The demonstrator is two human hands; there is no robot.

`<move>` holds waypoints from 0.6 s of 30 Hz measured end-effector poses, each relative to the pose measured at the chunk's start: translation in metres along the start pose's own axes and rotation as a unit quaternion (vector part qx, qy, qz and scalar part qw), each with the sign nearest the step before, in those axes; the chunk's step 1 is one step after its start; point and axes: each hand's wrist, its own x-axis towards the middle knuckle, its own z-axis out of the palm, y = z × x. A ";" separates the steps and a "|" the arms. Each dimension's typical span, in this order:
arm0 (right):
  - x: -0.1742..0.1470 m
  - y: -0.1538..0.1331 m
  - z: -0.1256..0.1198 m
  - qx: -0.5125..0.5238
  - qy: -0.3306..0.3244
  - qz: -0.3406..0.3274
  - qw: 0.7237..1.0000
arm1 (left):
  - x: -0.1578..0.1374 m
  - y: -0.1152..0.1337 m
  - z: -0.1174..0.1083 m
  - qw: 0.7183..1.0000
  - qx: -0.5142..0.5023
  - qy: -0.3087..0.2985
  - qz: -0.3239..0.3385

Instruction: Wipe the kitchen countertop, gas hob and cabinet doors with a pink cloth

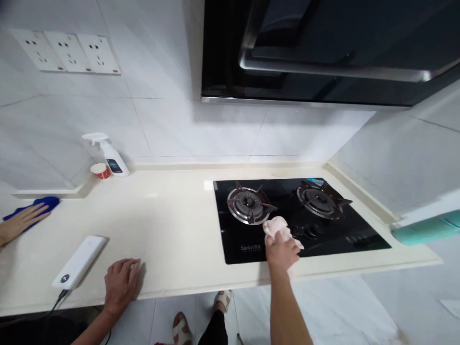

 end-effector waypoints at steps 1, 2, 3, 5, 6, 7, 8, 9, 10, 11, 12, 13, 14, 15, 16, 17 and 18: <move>-0.008 -0.005 0.008 -0.025 -0.006 -0.018 0.999 | 0.000 0.000 0.000 1.000 0.002 -0.002 -0.001; -0.019 -0.012 0.013 -0.048 -0.013 -0.050 0.998 | 0.001 0.000 0.000 1.000 0.003 -0.002 -0.001; -0.033 -0.019 0.015 -0.070 -0.022 -0.086 0.994 | 0.001 0.000 0.000 1.000 0.005 -0.003 -0.002; -0.068 -0.030 0.012 -0.085 -0.044 -0.166 0.981 | 0.002 -0.001 0.001 1.000 0.010 -0.002 -0.001; -0.087 -0.033 0.009 -0.077 -0.054 -0.208 0.974 | 0.003 -0.001 0.001 1.000 0.014 -0.003 0.001; -0.106 -0.032 0.005 -0.058 -0.068 -0.253 0.963 | 0.003 -0.001 0.002 1.000 0.017 -0.004 0.003; -0.124 -0.029 0.002 -0.032 -0.088 -0.302 0.949 | 0.003 -0.002 0.002 1.000 0.018 -0.007 0.005; -0.139 -0.021 -0.001 -0.002 -0.115 -0.350 0.930 | 0.003 -0.003 0.003 1.000 0.019 -0.008 0.005; -0.151 -0.010 -0.004 0.027 -0.147 -0.391 0.908 | 0.003 -0.003 0.003 1.000 0.018 -0.009 0.005; -0.159 0.006 -0.007 0.051 -0.176 -0.415 0.891 | 0.003 -0.004 0.003 1.000 0.017 -0.010 0.005; -0.161 0.027 -0.011 0.067 -0.199 -0.416 0.885 | 0.002 -0.004 0.003 1.000 0.015 -0.010 0.005; -0.158 0.050 -0.016 0.073 -0.213 -0.395 0.891 | 0.002 -0.004 0.003 1.000 0.012 -0.011 0.004; -0.149 0.077 -0.023 0.071 -0.209 -0.347 0.911 | 0.002 -0.003 0.002 1.000 0.009 -0.011 0.005; -0.135 0.104 -0.032 0.060 -0.198 -0.283 0.937 | 0.002 -0.003 0.002 1.000 0.006 -0.013 0.005; -0.118 0.131 -0.042 0.042 -0.167 -0.211 0.962 | 0.002 -0.002 0.001 1.000 0.004 -0.015 0.005; -0.098 0.156 -0.053 0.025 -0.129 -0.152 0.980 | 0.002 -0.001 0.000 1.000 0.003 -0.018 0.003; -0.078 0.177 -0.065 0.015 -0.102 -0.123 0.987 | 0.002 0.000 0.000 1.000 0.003 -0.021 0.001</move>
